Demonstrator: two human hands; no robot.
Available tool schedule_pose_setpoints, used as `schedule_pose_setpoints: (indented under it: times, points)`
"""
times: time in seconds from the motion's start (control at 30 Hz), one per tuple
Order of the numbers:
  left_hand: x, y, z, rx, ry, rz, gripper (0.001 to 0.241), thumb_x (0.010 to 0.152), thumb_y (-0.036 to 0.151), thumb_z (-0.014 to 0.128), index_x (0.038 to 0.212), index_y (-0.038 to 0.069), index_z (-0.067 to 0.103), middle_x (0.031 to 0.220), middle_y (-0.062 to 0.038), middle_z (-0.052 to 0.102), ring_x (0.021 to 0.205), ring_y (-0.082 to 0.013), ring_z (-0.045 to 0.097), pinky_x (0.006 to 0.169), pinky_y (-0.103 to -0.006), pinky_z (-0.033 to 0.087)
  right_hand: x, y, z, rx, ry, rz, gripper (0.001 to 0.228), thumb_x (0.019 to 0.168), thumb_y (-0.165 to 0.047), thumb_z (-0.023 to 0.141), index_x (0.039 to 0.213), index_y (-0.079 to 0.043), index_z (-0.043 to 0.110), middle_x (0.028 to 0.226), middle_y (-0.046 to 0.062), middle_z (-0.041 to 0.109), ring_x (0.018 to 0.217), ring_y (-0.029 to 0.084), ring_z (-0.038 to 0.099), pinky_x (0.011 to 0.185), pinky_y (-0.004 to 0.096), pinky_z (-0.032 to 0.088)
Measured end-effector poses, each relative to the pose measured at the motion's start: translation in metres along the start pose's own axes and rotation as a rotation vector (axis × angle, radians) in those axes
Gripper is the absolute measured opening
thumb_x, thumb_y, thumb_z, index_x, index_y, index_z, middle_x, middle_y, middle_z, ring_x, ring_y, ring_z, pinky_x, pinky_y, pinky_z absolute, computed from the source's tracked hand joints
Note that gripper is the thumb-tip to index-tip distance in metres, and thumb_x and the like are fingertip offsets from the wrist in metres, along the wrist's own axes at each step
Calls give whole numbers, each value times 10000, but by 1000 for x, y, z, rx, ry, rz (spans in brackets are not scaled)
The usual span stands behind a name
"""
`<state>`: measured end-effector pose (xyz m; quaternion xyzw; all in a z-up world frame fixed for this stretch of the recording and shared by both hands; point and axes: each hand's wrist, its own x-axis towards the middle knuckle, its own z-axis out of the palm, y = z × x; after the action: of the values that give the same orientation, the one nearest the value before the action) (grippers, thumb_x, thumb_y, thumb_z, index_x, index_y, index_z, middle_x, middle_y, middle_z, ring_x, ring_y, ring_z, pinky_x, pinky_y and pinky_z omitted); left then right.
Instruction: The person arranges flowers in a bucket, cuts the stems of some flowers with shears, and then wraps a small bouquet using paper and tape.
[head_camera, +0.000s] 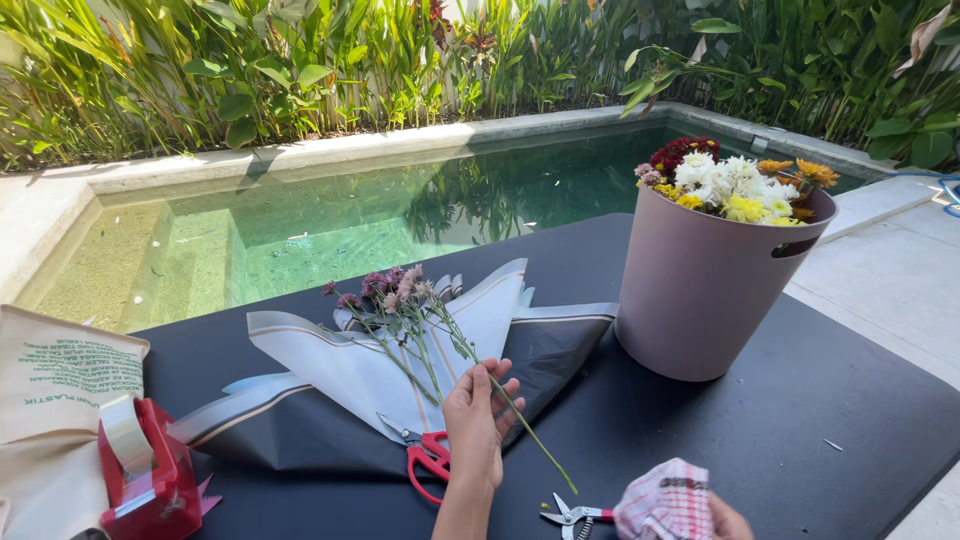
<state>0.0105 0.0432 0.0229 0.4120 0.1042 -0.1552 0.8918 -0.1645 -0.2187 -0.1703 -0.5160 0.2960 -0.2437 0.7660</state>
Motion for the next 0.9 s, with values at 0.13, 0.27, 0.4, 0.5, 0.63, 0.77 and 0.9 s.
schedule_pose_setpoints:
  times: [0.13,0.27,0.4,0.5,0.63,0.77,0.9]
  points:
    - [9,22,-21,19,-27,1,315,1046,223,535,1218,10,690,1088,-119,731,914,-236,719,727,-369,618,-58,-160,105,-825,252,-3,477,865,-248,741,1335,-250,662,1202,75,783,1058,282,717,952,379,462]
    - [12,44,-34,-4,-52,26,310,1038,186,548,1219,-20,694,1083,-139,730,906,-265,746,714,-381,634,37,-138,93,-1475,-137,-165,597,909,-370,627,1441,-172,442,1427,82,550,1399,206,465,1140,378,420]
    - [11,69,-46,35,-48,7,293,1039,186,563,1184,-22,709,1035,-130,738,912,-264,768,786,-357,642,-21,-144,210,-1792,-114,-90,402,925,-516,566,1316,-428,528,1213,-176,588,1101,101,575,992,329,470]
    - [18,80,-62,39,-33,24,309,1032,186,570,1201,-32,711,1016,-134,751,905,-263,774,813,-341,639,-64,-136,287,-1484,-442,-169,221,876,-423,717,1056,-348,820,766,-160,788,661,16,640,686,169,526]
    - [45,84,-91,2,-1,108,299,1016,174,593,1171,-49,717,979,-147,742,881,-286,772,789,-346,626,-79,-115,341,-1379,-787,-113,147,922,-257,697,915,-221,840,571,-45,738,476,12,612,533,153,537]
    - [44,107,-101,70,56,107,353,1005,231,588,1210,-12,743,1062,-135,784,984,-230,764,834,-314,584,-74,-107,365,-1223,-774,-31,121,931,-155,720,859,-122,812,613,3,753,463,55,634,499,171,559]
    - [71,94,-113,261,127,173,394,992,226,559,1313,69,728,1173,-85,816,1109,-155,746,961,-289,552,-50,-115,383,-1207,-703,-137,143,918,-170,714,814,-118,796,589,-3,754,494,69,635,550,203,548]
